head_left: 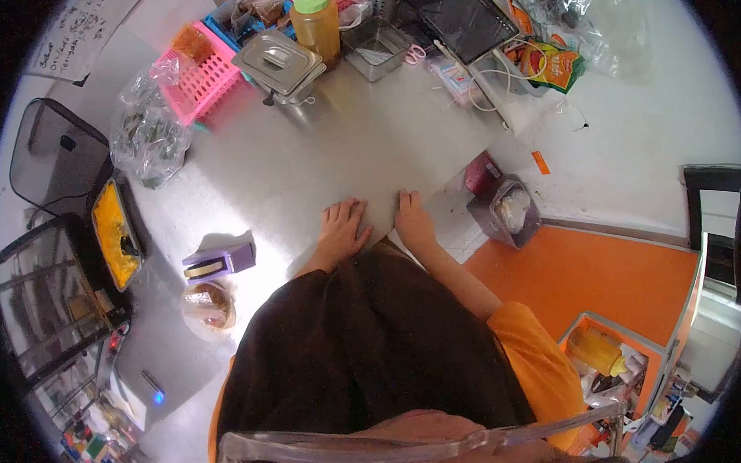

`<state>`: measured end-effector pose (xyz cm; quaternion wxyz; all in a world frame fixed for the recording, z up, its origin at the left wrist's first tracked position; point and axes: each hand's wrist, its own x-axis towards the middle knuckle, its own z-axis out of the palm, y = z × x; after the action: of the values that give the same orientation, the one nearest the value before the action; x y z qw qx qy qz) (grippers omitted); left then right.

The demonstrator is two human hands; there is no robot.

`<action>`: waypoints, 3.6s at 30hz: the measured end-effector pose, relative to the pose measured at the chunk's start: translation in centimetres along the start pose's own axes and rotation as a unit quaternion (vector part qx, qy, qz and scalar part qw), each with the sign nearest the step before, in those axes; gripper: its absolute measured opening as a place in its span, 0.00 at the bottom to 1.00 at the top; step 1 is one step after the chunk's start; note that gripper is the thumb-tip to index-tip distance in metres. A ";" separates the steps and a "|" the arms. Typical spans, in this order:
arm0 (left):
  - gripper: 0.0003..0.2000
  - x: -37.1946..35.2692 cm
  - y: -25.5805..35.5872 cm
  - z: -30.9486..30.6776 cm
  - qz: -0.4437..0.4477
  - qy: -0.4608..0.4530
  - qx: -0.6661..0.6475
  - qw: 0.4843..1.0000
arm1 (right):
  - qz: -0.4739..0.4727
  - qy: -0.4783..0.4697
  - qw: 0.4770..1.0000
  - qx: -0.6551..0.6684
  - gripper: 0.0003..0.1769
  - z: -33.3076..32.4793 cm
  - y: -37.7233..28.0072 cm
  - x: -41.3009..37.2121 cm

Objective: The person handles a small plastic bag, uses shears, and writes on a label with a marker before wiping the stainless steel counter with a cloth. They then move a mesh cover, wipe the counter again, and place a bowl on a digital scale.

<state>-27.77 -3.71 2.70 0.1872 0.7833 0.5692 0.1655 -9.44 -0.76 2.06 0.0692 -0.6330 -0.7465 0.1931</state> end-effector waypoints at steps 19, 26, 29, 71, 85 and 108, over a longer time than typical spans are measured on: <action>0.23 1.8 1.2 0.2 0.015 0.026 0.011 0.999 | 0.004 0.019 0.999 0.043 0.20 0.4 0.1 0.0; 0.20 5.9 1.2 1.1 0.100 0.015 0.020 0.995 | 0.003 -0.012 0.997 0.082 0.15 -0.6 0.0 -0.3; 0.18 6.9 1.2 1.3 0.124 -0.014 0.010 0.992 | -0.047 0.006 0.989 0.140 0.11 0.4 0.8 -1.3; 0.15 9.6 -0.2 2.3 0.300 -0.029 0.093 0.949 | 0.030 0.124 0.956 0.263 0.12 1.0 4.9 -1.4; 0.15 9.9 -1.2 1.0 0.327 -0.073 0.075 0.939 | 0.090 0.143 0.949 0.267 0.13 1.4 3.9 -0.7; 0.11 13.0 0.2 1.8 0.461 -0.066 0.176 0.867 | 0.083 0.144 0.949 0.268 0.13 1.8 4.6 -0.9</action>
<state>-22.86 8.43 1.81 -0.0144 0.9856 0.1493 0.0784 -5.68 -1.40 -1.18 0.3267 -0.6722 -0.5937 0.2984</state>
